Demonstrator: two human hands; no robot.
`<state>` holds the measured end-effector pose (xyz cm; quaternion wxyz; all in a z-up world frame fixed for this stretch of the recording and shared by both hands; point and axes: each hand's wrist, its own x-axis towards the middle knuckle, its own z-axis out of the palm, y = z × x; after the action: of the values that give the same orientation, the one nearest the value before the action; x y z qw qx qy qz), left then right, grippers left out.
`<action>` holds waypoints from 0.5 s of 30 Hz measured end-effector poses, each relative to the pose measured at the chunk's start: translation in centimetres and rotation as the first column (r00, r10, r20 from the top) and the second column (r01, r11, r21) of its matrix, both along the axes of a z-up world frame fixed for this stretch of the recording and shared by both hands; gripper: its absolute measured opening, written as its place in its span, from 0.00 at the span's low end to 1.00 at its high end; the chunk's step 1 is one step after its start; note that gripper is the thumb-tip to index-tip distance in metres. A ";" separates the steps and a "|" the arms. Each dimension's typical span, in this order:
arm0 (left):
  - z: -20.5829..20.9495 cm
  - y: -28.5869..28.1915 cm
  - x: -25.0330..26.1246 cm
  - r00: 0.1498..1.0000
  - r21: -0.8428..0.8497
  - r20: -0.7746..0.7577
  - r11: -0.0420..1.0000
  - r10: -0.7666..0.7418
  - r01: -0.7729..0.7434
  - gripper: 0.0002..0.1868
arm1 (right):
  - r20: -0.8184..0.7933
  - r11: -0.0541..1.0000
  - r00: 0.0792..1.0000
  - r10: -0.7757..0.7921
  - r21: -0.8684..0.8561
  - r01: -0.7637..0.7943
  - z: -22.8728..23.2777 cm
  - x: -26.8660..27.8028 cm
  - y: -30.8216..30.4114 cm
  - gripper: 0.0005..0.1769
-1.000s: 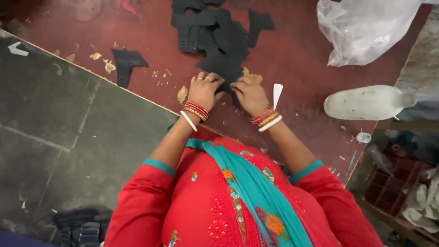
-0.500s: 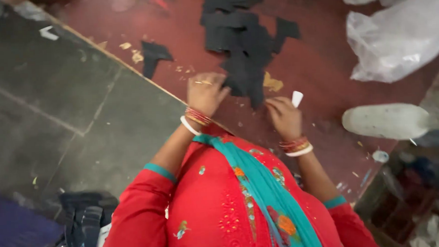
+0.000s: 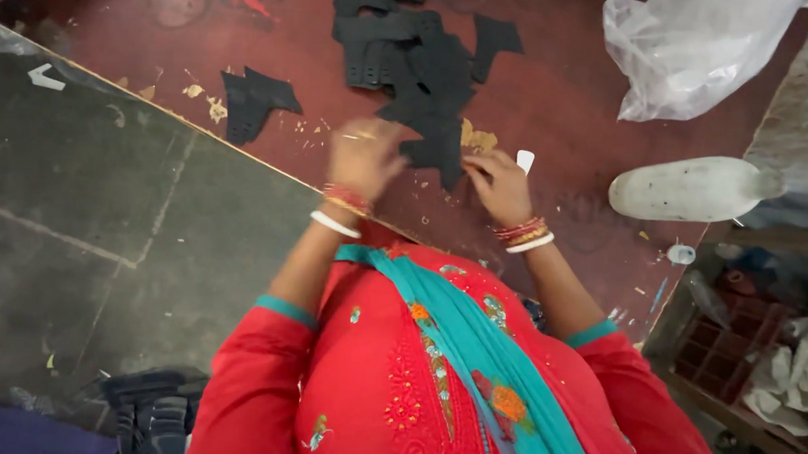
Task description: The person sorts and stacks black fabric pieces on a reddish-brown table. They pick up pieces from a pile, align them, and place them into a neat stack, occasionally moving a white plastic object aside to clear the workspace.
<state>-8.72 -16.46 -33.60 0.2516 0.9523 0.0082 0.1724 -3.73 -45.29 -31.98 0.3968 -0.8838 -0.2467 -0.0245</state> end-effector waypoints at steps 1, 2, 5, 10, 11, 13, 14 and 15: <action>0.8 -1.9 0.5 0.992 -0.026 -0.074 0.994 -0.106 0.104 0.27 | 0.011 0.999 0.999 0.044 0.005 -0.044 0.0 0.2 0.9 0.09; 1.6 -3.8 0.9 0.967 -0.059 -0.146 0.977 -0.209 0.203 0.27 | 0.021 0.996 0.996 0.091 0.009 -0.091 0.0 0.5 1.9 0.09; -3.4 -5.1 1.7 0.965 -0.089 -0.034 0.963 -0.259 0.255 0.24 | 0.030 0.971 0.982 0.184 -0.161 -0.177 -1.2 1.7 3.9 0.08; -2.8 -5.4 1.8 0.965 -0.122 -0.121 0.968 -0.233 0.218 0.21 | 0.160 0.959 0.957 0.241 -0.189 -0.209 -2.2 3.0 4.2 0.09; -2.7 -5.5 1.7 0.967 -0.129 -0.132 0.971 -0.219 0.203 0.20 | 0.185 0.957 0.945 0.268 -0.163 -0.240 -2.3 2.8 4.0 0.09; -1.8 -5.7 1.4 0.972 -0.108 -0.125 0.977 -0.198 0.185 0.20 | 0.181 0.955 0.946 0.268 -0.183 -0.235 -1.9 0.8 2.9 0.10; -1.3 -5.7 1.2 0.976 -0.088 -0.120 0.981 -0.182 0.173 0.20 | 0.176 0.953 0.949 0.262 -0.203 -0.226 -1.8 -0.2 2.5 0.10; -0.7 -5.5 0.8 0.978 -0.083 -0.118 0.983 -0.174 0.165 0.20 | 0.179 0.952 0.946 0.269 -0.199 -0.233 -1.6 -0.9 1.8 0.10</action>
<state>-7.89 -21.92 -34.35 0.2989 0.9487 -0.0510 0.0901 -4.58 -43.54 -33.57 0.2898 -0.8693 -0.3982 -0.0425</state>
